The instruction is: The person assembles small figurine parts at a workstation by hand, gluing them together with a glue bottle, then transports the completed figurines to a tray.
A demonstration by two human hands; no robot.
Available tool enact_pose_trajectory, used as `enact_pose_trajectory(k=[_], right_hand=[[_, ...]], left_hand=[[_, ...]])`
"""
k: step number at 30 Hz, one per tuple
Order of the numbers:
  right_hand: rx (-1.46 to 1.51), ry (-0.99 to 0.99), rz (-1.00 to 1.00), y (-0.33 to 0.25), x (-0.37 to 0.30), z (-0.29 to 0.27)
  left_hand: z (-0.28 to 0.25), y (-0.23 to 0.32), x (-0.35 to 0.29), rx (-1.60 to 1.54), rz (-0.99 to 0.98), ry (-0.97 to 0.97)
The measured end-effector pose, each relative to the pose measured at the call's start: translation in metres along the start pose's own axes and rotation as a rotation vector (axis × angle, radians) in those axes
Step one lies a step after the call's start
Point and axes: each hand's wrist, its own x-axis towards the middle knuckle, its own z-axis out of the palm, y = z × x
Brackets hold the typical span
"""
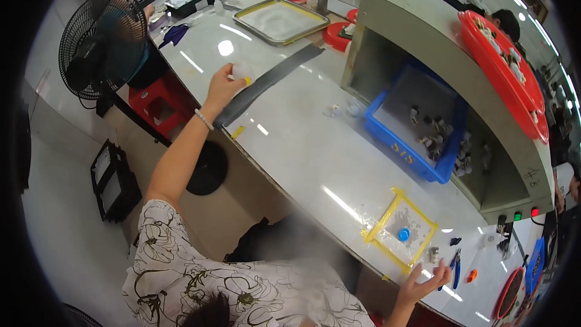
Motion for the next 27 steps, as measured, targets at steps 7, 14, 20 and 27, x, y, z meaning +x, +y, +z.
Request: enact_pose_trajectory(k=[7, 14, 20, 27], right_hand=[[0.274, -0.418, -0.304, -0.081, -0.013, 0.041], [0.120, -0.329, -0.277, -0.084, -0.016, 0.061], [-0.014, -0.315, -0.241, -0.109, -0.005, 0.061], [-0.123, -0.259, -0.144, -0.114, -0.005, 0.070]], left_hand=[[-0.085, -0.079, 0.078, 0.302, -0.076, 0.284], [-0.105, -0.127, 0.134, 0.315, -0.240, 0.387], [-0.097, -0.173, 0.177, 0.480, -0.285, 0.396], [-0.082, -0.186, 0.217, 0.580, -0.489, 0.441]])
